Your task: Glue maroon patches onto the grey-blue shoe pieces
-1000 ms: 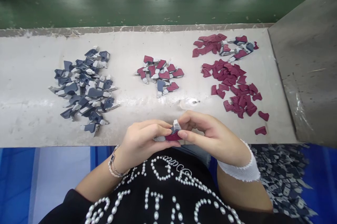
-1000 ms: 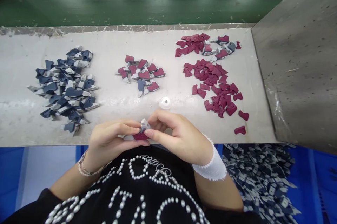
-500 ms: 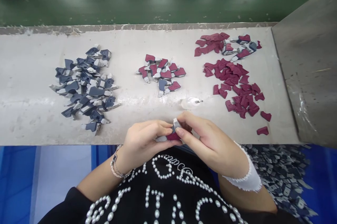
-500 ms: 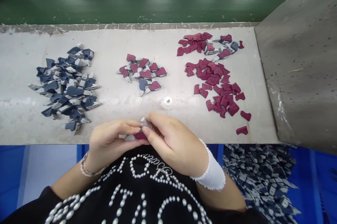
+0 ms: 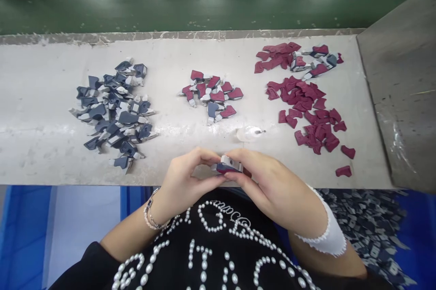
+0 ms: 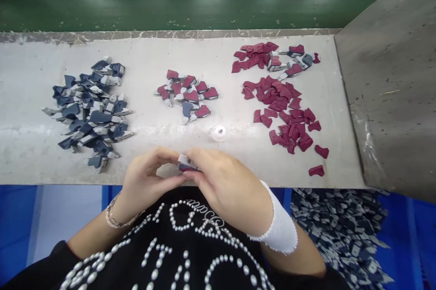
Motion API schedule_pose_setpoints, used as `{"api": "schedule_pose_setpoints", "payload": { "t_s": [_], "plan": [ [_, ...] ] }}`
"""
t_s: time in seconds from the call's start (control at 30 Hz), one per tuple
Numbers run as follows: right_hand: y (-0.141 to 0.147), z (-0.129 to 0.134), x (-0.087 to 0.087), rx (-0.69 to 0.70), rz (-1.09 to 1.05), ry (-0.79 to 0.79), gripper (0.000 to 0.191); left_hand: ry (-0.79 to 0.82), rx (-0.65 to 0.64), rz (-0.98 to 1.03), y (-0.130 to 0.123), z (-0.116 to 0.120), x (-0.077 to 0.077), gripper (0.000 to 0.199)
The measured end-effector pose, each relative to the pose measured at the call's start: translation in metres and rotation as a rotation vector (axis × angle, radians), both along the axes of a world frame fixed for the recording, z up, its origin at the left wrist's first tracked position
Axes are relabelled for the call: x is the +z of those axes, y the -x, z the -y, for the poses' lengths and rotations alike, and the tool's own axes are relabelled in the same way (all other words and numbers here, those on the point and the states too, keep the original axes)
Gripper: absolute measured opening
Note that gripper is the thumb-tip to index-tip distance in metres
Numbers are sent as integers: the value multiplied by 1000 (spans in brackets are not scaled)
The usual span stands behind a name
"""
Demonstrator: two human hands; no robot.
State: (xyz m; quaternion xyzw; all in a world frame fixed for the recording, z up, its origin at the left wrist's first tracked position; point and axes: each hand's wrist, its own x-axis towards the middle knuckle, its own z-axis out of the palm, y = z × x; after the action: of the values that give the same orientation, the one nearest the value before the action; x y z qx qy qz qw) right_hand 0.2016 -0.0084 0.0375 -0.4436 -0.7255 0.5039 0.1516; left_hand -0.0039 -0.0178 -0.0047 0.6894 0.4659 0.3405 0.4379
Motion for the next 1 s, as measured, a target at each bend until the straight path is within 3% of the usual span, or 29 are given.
{"api": "schedule_pose_setpoints", "payload": {
  "t_s": [0.13, 0.23, 0.37, 0.5, 0.67, 0.83, 1.0],
  "plan": [
    [-3, 4, 3, 103, 92, -119, 19, 67, -46, -42, -1, -2, 3, 26],
    [-6, 6, 7, 147, 131, -184, 22, 124, -67, 42, -5, -2, 4, 22],
    [-9, 6, 8, 237, 192, -196, 26, 181, -61, 164, -7, -2, 4, 17],
    [-8, 0, 9, 261, 188, -193, 26, 212, -64, 119, -6, -3, 3, 16],
    [-7, 0, 12, 147, 124, -176, 27, 114, -78, 12, -5, -4, 8, 19],
    [-9, 3, 13, 132, 101, -128, 27, 44, -116, 24, -8, -3, 9, 17],
    [-5, 7, 17, 102, 110, -186, 20, -159, -121, -8, -11, -2, 7, 10]
  ]
}}
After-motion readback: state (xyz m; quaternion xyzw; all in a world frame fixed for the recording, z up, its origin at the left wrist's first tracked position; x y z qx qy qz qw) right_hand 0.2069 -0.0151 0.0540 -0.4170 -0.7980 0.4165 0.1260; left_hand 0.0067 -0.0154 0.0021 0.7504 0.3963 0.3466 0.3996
